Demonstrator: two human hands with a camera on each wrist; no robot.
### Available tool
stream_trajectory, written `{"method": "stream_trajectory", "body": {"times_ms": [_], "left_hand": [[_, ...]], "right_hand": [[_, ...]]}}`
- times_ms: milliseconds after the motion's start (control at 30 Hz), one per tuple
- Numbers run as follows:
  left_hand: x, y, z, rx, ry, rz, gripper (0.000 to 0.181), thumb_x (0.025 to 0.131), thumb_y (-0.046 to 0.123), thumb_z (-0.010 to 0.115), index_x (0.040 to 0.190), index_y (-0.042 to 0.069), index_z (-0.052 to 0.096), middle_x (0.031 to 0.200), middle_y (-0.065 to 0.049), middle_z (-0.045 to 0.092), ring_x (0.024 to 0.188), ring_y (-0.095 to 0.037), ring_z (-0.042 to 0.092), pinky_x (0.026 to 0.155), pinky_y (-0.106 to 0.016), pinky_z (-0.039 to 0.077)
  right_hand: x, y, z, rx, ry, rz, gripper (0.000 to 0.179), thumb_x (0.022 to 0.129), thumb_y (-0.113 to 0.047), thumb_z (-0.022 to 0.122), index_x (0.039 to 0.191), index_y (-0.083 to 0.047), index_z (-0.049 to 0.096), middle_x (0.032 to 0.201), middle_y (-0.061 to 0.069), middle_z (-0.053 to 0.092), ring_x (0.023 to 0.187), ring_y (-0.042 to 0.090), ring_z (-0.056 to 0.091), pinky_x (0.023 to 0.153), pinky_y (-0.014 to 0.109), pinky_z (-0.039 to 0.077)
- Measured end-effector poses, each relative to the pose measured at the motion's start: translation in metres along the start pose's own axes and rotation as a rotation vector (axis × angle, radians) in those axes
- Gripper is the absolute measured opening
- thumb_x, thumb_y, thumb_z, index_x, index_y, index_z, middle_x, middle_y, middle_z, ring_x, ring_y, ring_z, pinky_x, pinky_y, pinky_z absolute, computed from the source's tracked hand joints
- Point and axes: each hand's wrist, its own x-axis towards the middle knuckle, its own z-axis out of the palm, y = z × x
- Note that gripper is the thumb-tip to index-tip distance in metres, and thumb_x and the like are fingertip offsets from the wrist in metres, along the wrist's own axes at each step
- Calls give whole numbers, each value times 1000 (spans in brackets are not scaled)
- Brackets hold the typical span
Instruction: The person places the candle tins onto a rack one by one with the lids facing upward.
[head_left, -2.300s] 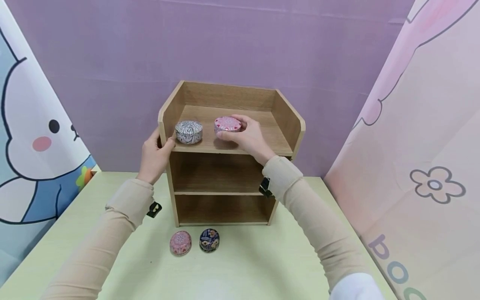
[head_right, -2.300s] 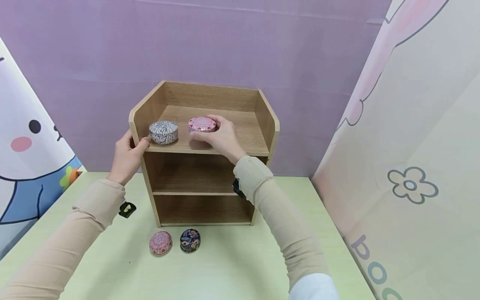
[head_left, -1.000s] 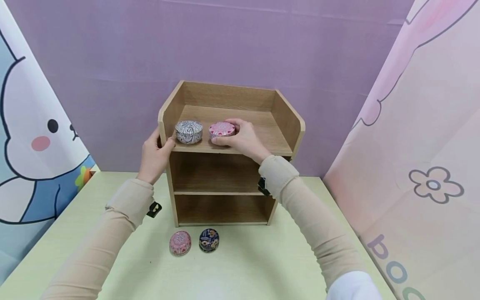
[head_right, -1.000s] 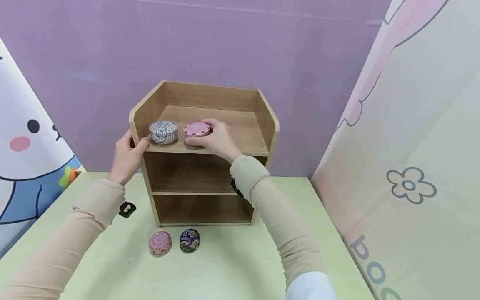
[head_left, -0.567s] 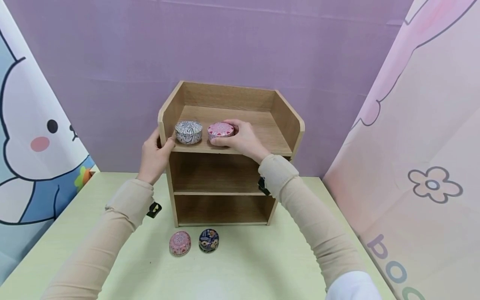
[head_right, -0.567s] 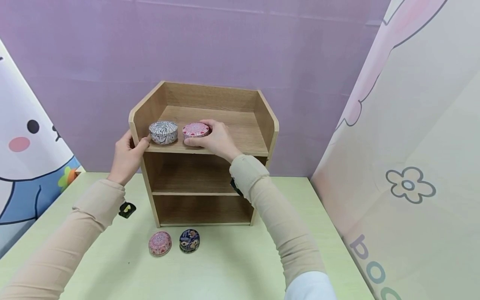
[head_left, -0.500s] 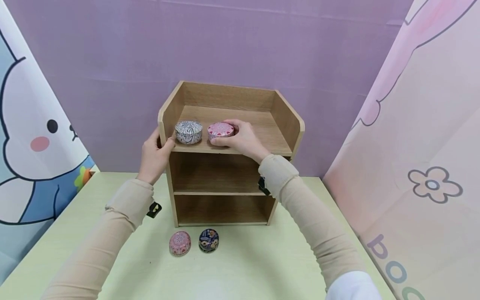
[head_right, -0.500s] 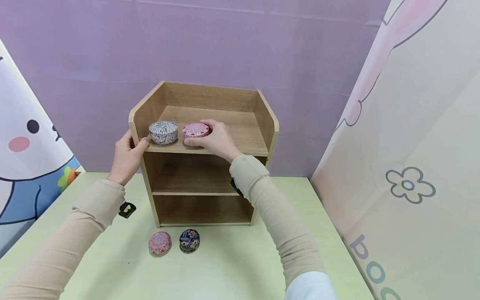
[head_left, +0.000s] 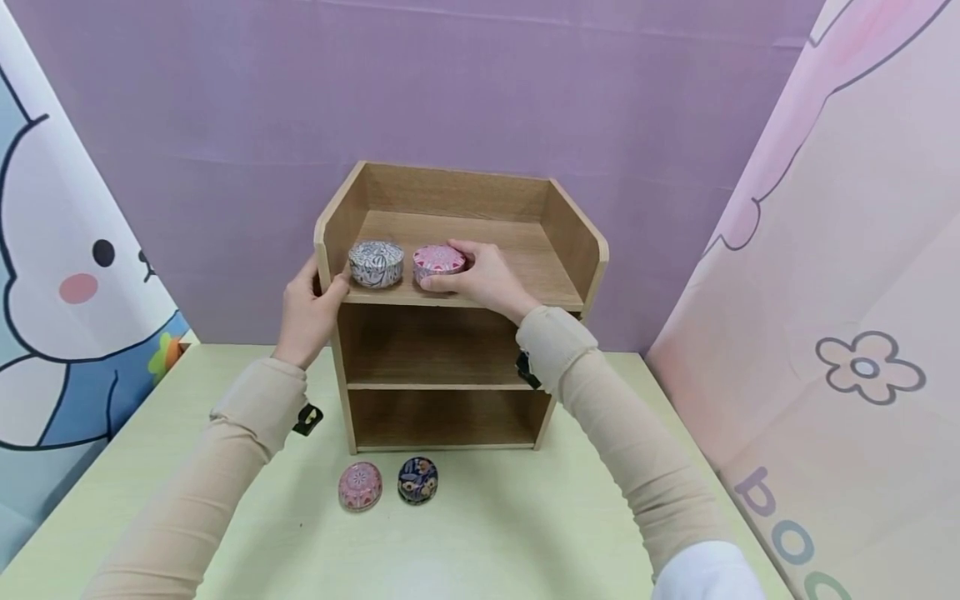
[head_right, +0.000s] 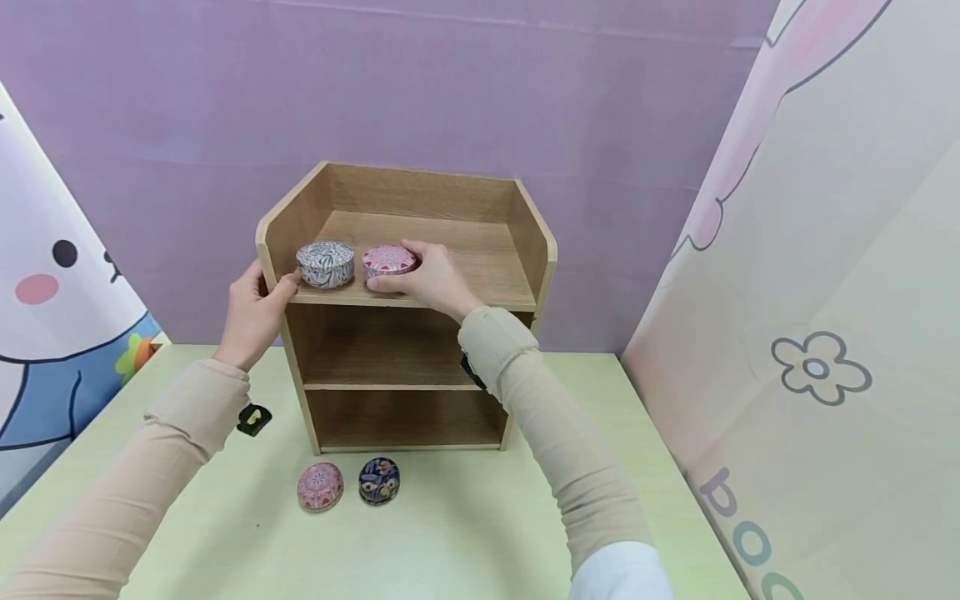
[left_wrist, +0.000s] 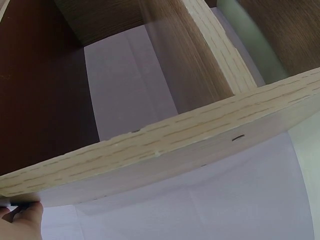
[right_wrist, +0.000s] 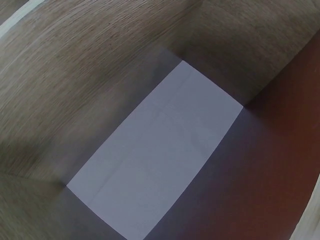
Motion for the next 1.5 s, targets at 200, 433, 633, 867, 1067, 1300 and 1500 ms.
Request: {"method": "stream_trajectory", "body": {"times_ms": [200,433,633,867,1067,1300,1500], "left_hand": [[1,-1,0,4,-1,2,38,90,26,46,126,16,51,115,-11,60,90,-16,54,71,-21,43],[0,-1,0,5,-3,-2,38,90,26,46,126,16,51,119,-10,59,94,-17,54,74,-24,44],[2,-2,0,4,-2,1,38,90,26,46,126,16,51,118,-11,59,93,-16,54,72,-21,43],[1,-2,0,0,-16,-10,39,90,27,45,128,17,50,120,-11,58,96,-18,54,77,-29,45],[1,-1,0,-2,-18,-16,39,90,26,45,128,16,49,119,-11,59,95,-18,54,77,-28,44],[2,-1,0,-2,-20,-11,39,90,26,45,128,16,50,120,-11,58,97,-18,54,78,-29,44],[2,-1,0,6,-18,-7,39,90,26,45,127,16,50,120,-11,58,96,-18,55,77,-28,44]], "right_hand": [[1,0,0,-20,-12,-14,85,68,-41,76,138,-10,38,134,6,48,115,12,47,100,30,35],[2,1,1,-22,-21,-24,87,68,-41,76,138,-9,37,134,6,47,115,13,48,99,30,36],[3,0,0,-33,-31,-14,86,69,-41,76,139,-9,37,136,6,46,119,14,45,101,31,34],[3,0,0,-49,-40,-12,85,70,-40,75,139,-9,36,137,8,44,121,17,43,103,32,32],[3,-1,-1,-10,-33,-3,82,71,-37,75,138,-9,37,137,8,43,123,17,42,104,32,30],[0,-1,-3,132,-18,2,70,79,-28,70,137,-8,38,138,7,44,123,16,44,100,29,36],[-7,3,-4,281,69,-29,55,83,-28,65,131,-8,46,131,7,50,121,15,47,98,28,39]]}}
